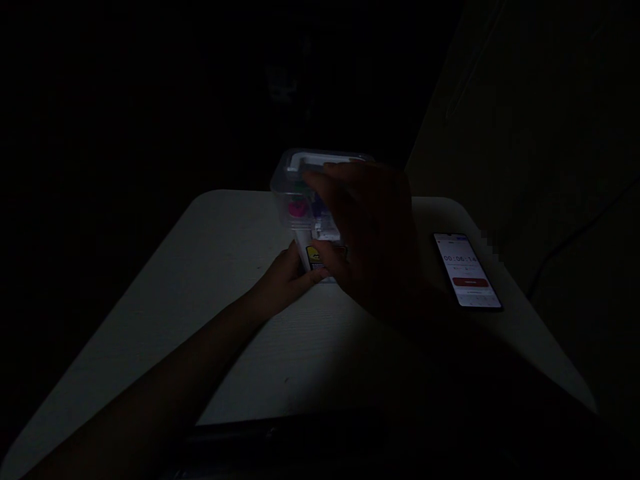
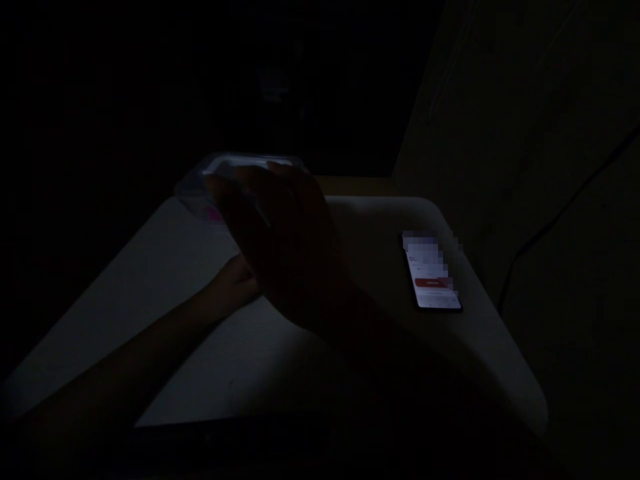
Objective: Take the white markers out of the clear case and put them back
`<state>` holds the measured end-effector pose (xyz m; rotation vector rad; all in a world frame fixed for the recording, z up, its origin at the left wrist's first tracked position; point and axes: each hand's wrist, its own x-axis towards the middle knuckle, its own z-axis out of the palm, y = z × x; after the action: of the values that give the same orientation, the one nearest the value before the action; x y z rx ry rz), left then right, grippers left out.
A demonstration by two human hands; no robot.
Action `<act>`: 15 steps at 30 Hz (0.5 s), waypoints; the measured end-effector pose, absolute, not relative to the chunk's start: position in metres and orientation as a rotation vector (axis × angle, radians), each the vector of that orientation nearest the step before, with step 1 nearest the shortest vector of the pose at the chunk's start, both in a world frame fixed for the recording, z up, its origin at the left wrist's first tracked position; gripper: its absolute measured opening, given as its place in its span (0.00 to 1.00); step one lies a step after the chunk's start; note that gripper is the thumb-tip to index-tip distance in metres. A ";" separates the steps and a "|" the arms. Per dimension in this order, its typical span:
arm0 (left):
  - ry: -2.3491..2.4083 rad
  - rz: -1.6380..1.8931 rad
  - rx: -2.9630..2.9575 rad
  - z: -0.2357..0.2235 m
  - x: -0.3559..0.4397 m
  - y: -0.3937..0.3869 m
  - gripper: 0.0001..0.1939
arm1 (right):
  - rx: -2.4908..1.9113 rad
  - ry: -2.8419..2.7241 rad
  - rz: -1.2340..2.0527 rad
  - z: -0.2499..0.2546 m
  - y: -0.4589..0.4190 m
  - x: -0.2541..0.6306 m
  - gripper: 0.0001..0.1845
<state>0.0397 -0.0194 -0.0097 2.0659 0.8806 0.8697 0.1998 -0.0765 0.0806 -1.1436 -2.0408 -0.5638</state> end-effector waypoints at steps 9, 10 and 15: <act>0.880 0.843 1.979 -0.015 0.039 -0.018 0.30 | -1.081 -2.073 -0.540 0.091 -0.068 0.215 0.17; 0.884 0.846 1.978 -0.015 0.039 -0.018 0.30 | -1.063 -2.071 -0.528 0.091 -0.068 0.216 0.17; 0.887 0.847 1.971 -0.014 0.039 -0.019 0.30 | -1.023 -2.073 -0.459 0.087 -0.066 0.223 0.21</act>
<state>0.0390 -0.0186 -0.0137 1.9712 0.8870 0.8470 0.2230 -0.0660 0.0870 -1.0228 -2.0728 -0.4589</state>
